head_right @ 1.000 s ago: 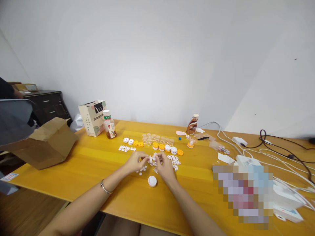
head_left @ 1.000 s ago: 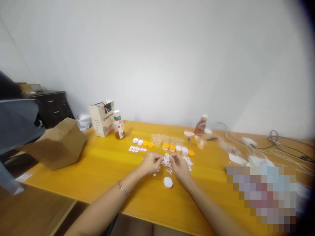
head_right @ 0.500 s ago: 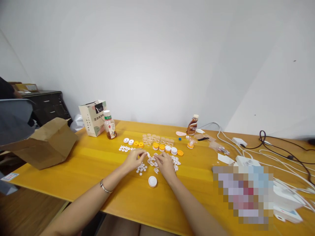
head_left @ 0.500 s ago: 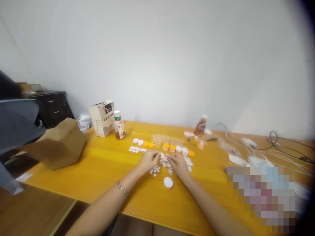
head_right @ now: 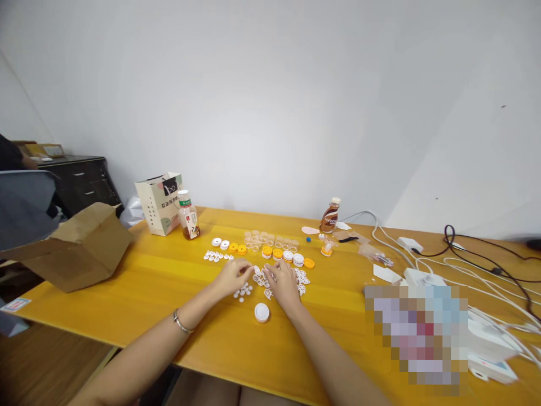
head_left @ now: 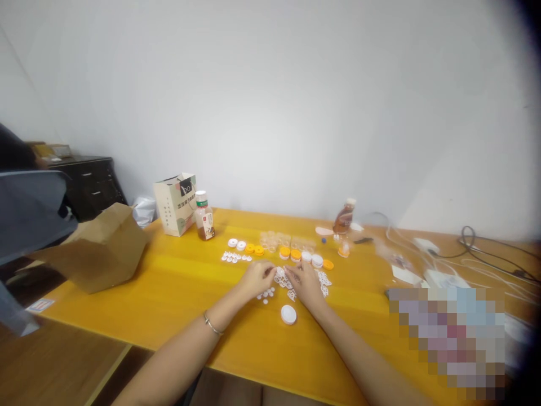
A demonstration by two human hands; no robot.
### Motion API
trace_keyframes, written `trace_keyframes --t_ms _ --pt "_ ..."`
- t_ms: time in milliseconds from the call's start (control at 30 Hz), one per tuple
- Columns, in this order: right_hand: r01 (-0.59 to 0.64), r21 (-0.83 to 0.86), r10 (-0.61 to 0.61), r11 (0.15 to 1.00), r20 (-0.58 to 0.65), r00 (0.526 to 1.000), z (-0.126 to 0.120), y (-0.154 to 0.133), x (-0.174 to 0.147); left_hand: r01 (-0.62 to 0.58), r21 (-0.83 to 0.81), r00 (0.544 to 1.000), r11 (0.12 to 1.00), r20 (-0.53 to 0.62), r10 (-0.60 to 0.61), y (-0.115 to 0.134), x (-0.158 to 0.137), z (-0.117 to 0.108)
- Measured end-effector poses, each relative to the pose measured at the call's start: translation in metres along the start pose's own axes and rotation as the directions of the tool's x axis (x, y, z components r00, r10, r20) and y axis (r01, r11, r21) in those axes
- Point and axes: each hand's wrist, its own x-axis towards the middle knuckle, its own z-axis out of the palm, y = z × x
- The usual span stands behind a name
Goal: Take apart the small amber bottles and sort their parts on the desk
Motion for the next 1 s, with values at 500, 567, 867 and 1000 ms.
trace_keyframes --t_ms 500,567,867,1000 --pt "-0.073 0.451 0.003 0.89 0.154 0.988 -0.031 -0.022 -0.004 -0.043 -0.083 0.997 0.996 0.062 0.048 0.012 -0.007 0.004" --pt "-0.183 0.444 0.142 0.877 0.126 0.982 -0.037 -0.003 0.0 -0.122 -0.069 0.987 0.99 0.098 0.128 0.012 -0.008 0.001" --pt "-0.533 0.208 0.479 0.82 0.257 0.839 -0.068 0.068 0.01 -0.386 -0.004 0.853 0.923 0.379 0.358 0.014 -0.014 -0.005" --pt "-0.526 0.092 0.478 0.845 0.307 0.823 -0.067 0.071 0.008 -0.376 0.032 0.847 0.926 0.418 0.329 0.012 -0.014 -0.004"
